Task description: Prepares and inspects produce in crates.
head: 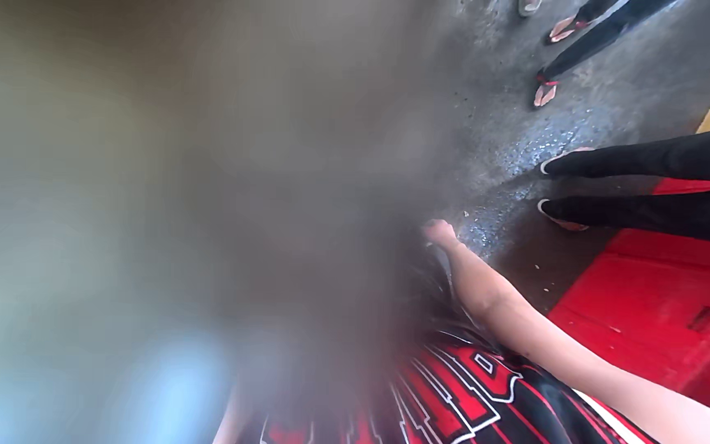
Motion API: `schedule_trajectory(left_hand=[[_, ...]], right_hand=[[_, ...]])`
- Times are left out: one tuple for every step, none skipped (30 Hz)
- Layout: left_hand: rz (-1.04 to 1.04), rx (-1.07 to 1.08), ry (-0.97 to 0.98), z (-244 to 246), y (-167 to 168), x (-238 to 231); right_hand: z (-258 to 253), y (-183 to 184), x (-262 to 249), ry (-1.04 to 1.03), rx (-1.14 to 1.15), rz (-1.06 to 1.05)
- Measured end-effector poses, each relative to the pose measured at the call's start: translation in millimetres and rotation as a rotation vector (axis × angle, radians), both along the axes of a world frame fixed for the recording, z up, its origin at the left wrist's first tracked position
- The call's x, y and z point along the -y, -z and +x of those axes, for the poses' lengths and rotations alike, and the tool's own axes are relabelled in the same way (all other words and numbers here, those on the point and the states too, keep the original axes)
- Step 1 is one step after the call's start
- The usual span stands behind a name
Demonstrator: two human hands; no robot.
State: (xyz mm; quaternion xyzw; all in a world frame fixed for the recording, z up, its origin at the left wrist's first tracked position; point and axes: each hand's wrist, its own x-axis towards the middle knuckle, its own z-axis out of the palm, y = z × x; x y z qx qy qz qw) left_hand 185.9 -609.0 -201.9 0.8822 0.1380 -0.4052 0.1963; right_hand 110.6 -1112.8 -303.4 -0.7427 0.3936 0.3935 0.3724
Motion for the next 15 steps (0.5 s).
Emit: schedule_trajectory(left_hand=[[-0.004, -0.008, -0.001, 10.1, -19.3, 14.3], [-0.019, -0.010, -0.009, 21.2, -38.9, 29.7], [-0.035, 0.012, -0.006, 31.7, -49.2, 39.8], [-0.057, 0.027, 0.002, 43.3, -58.9, 50.1], [-0.079, 0.048, 0.022, 55.9, -58.2, 55.1], [-0.105, 0.082, 0.042, 69.7, -50.6, 57.5], [-0.141, 0.128, 0.059, 84.9, -42.2, 61.0], [-0.177, 0.153, 0.078, 101.5, -39.7, 69.4], [-0.218, 0.164, 0.091, 120.4, -43.5, 84.0], [-0.241, 0.174, 0.116, 141.0, -46.8, 101.5], [-0.251, 0.163, 0.145, 163.9, -54.8, 122.6], [-0.250, 0.139, 0.173, 187.0, -67.6, 147.5], [-0.245, 0.135, 0.207, 209.4, -76.3, 171.3], [-0.249, 0.142, 0.237, 233.1, -82.7, 194.5], [-0.264, 0.183, 0.253, 258.4, -84.6, 217.3]], right_hand=[[0.4, -0.6, 1.4, -0.005, -0.004, -0.001], [1.2, -1.0, 2.1, 0.002, -0.005, -0.002], [1.5, -0.8, 2.3, 0.013, -0.007, -0.005], [0.9, -0.4, 2.1, 0.026, -0.009, -0.008], [-0.6, 1.5, 1.8, 0.038, -0.010, -0.015], [-1.7, 3.5, 1.6, 0.050, -0.009, -0.022], [-2.7, 5.6, 0.8, 0.060, -0.015, -0.025], [-4.4, 7.4, -1.2, 0.083, -0.018, -0.028], [-4.9, 9.4, -3.0, 0.111, -0.023, -0.029], [-4.5, 11.6, -4.5, 0.140, -0.028, -0.030], [-3.5, 13.8, -6.6, 0.181, -0.028, -0.027], [-2.0, 14.9, -9.7, 0.234, -0.031, -0.018], [-2.1, 14.4, -13.9, 0.289, -0.045, -0.007], [-1.9, 15.3, -18.8, 0.347, -0.048, -0.007], [0.2, 17.5, -24.5, 0.413, -0.041, -0.008]])
